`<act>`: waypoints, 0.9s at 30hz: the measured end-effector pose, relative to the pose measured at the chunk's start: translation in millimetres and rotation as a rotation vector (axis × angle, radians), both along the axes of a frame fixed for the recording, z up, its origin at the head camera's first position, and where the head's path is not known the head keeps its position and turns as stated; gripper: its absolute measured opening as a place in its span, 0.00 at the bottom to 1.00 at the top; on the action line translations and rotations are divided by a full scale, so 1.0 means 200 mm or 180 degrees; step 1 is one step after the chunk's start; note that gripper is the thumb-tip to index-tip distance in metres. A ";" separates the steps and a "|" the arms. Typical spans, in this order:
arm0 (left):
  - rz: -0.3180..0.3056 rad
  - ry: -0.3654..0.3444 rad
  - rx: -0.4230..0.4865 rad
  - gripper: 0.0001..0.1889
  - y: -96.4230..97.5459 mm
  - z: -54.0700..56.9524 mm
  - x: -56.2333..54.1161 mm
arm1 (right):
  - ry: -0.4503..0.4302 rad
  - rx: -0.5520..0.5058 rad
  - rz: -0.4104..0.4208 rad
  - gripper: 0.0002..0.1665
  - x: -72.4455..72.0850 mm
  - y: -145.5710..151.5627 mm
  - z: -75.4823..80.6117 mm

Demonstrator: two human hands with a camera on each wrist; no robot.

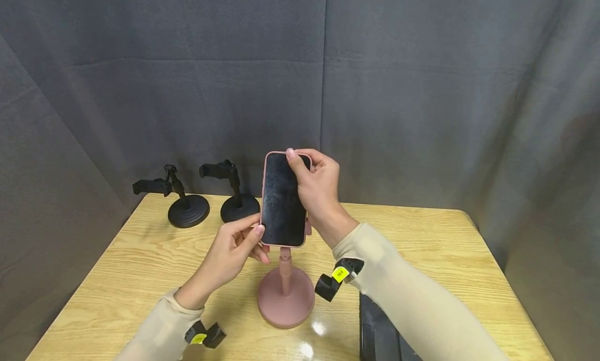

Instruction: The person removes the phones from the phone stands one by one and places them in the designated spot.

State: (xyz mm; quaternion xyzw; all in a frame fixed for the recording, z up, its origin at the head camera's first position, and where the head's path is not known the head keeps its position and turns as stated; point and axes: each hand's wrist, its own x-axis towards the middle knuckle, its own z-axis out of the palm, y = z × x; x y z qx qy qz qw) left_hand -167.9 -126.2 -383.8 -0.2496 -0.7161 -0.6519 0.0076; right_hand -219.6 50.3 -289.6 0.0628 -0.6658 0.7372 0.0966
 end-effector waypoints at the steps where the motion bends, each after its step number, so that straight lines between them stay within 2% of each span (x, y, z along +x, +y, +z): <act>1: 0.0000 0.0004 -0.0003 0.21 0.00 0.00 0.00 | 0.0001 0.0001 -0.0003 0.10 0.00 0.00 0.00; 12: -0.0027 0.0023 -0.0003 0.19 0.00 0.00 -0.01 | 0.0031 0.0117 0.0116 0.07 -0.02 0.01 0.03; 16: -0.0093 0.0040 0.0041 0.18 0.00 -0.02 0.00 | 0.0119 -0.0124 0.0082 0.06 -0.08 0.04 0.12; 19: -0.0176 0.0005 0.0127 0.18 0.01 -0.03 0.01 | 0.0201 -0.0351 -0.0038 0.06 -0.14 0.08 0.22; 21: -0.0209 -0.0039 0.0170 0.18 0.01 -0.03 0.02 | 0.0192 -0.0367 -0.0136 0.06 -0.16 0.10 0.27; 24: -0.0230 -0.0109 0.0212 0.19 0.03 -0.03 0.01 | 0.0116 -0.0389 -0.0225 0.07 -0.16 0.13 0.30; 27: -0.0191 -0.0175 0.0221 0.19 0.03 -0.02 0.00 | 0.0071 -0.0338 -0.0222 0.08 -0.14 0.14 0.29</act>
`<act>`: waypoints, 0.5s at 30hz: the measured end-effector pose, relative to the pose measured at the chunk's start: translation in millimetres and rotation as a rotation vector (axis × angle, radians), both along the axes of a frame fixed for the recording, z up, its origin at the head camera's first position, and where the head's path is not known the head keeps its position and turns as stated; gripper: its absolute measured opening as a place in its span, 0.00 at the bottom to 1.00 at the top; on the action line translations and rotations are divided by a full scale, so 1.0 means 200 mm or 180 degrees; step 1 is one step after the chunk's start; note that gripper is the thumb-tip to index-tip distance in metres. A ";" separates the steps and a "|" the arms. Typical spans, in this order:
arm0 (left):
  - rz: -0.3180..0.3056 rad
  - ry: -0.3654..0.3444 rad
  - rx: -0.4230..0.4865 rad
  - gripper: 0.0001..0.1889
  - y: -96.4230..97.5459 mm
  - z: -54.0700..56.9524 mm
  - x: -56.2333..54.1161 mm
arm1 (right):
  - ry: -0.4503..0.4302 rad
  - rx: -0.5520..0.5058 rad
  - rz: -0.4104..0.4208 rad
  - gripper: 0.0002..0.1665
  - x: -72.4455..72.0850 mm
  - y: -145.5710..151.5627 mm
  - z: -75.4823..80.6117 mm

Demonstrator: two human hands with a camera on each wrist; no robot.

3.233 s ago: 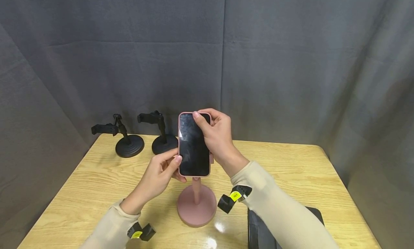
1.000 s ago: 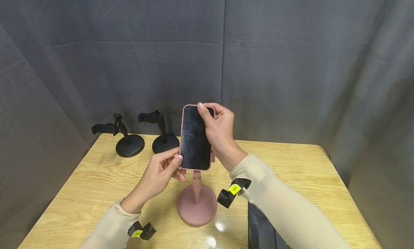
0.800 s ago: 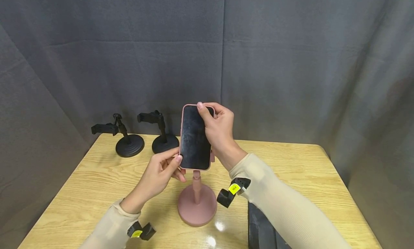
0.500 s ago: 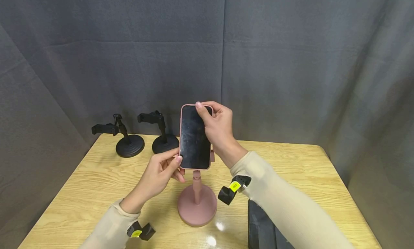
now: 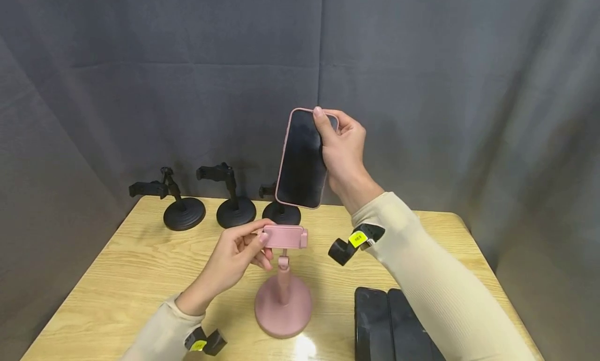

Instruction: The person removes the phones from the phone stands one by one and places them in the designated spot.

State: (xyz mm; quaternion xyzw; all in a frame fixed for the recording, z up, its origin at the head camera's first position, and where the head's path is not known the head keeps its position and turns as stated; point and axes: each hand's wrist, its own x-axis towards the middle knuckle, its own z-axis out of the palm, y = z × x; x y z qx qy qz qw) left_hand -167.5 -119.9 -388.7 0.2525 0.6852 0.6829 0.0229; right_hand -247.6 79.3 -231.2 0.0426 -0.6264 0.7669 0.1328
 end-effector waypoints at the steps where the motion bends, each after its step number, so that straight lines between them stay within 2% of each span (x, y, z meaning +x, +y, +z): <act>1: 0.0011 -0.0008 -0.0001 0.19 0.00 0.00 0.00 | -0.0002 0.0020 0.0015 0.08 0.01 0.00 -0.01; 8: 0.0010 0.0026 -0.0029 0.20 0.01 -0.01 -0.02 | -0.0021 0.0010 0.0110 0.07 0.03 0.03 -0.05; 15: 0.0038 0.0036 -0.0028 0.20 0.03 -0.02 -0.03 | 0.0076 -0.0035 0.0168 0.07 0.04 0.06 -0.06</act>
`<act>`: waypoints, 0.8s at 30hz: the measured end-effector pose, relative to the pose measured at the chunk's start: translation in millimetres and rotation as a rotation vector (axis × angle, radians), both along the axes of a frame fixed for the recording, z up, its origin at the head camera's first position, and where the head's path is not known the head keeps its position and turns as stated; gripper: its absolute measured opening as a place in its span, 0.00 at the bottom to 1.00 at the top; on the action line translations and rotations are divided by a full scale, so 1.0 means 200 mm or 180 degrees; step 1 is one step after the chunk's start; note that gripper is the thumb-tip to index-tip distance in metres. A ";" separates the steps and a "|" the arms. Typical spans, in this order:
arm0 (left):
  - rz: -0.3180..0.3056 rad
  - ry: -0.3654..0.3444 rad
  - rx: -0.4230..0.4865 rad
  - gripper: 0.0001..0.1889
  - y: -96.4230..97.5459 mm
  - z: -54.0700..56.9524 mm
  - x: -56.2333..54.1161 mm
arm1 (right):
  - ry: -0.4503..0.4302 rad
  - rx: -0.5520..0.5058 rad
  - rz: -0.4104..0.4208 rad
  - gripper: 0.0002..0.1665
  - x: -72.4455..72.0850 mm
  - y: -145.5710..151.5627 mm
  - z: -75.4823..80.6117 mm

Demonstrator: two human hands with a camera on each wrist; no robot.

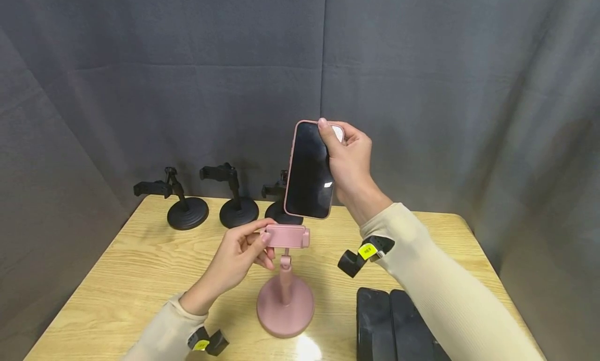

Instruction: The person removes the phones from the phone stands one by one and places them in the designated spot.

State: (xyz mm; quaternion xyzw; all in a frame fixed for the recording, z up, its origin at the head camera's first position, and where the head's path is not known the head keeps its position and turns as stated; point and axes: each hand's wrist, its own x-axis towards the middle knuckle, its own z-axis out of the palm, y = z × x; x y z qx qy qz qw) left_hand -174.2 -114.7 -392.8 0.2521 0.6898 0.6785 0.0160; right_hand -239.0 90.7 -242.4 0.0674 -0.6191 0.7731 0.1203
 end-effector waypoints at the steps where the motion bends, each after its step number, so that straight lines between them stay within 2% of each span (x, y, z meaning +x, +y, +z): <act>1: -0.0001 0.0005 0.0003 0.20 0.00 0.00 0.00 | 0.0008 0.0005 0.0001 0.07 0.00 0.01 0.00; 16: 0.0004 -0.0035 0.0084 0.20 0.01 0.01 0.01 | -0.0034 -0.0084 0.0104 0.09 0.05 0.06 -0.02; 24: 0.0011 -0.0064 0.0103 0.21 0.02 0.00 0.02 | -0.0037 -0.0098 0.0069 0.09 0.08 0.10 -0.03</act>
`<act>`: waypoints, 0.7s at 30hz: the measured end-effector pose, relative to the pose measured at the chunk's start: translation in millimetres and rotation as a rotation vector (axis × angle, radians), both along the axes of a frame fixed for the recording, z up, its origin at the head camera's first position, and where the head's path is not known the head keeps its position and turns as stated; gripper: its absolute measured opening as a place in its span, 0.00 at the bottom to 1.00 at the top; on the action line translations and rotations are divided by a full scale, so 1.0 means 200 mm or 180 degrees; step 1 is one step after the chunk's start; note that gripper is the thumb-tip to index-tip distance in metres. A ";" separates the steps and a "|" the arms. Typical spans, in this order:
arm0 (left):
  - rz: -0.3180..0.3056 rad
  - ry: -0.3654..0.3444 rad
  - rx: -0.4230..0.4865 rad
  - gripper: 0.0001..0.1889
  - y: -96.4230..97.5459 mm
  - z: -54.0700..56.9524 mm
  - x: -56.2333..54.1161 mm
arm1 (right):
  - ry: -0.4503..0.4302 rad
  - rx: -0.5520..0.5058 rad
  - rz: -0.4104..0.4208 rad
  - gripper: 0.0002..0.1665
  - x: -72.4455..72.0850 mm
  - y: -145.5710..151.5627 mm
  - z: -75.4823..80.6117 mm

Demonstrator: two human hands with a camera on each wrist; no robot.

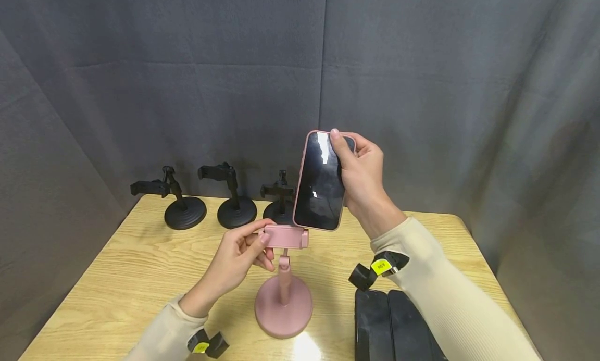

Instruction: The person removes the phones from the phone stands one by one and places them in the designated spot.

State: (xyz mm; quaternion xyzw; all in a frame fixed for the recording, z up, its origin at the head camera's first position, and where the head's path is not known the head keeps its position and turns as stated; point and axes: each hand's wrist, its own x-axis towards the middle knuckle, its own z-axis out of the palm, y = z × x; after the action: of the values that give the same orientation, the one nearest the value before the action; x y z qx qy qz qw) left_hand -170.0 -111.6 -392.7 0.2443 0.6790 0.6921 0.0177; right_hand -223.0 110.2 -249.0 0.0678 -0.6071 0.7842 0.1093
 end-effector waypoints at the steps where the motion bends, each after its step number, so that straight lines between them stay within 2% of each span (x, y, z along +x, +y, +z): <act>1: 0.0000 0.0005 0.0006 0.21 0.00 0.00 0.00 | 0.0002 -0.0007 0.0005 0.09 0.00 0.01 0.00; 21: 0.0007 0.0025 0.0094 0.22 0.00 0.00 0.03 | -0.0228 -0.0194 -0.0052 0.09 0.07 0.14 -0.07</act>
State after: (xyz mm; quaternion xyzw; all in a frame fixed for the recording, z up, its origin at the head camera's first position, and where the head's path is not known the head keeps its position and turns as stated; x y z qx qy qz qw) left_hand -163.3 -110.8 -392.6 0.2464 0.6690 0.7011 0.0106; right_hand -209.8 138.1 -262.4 0.0314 -0.5869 0.8033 0.0959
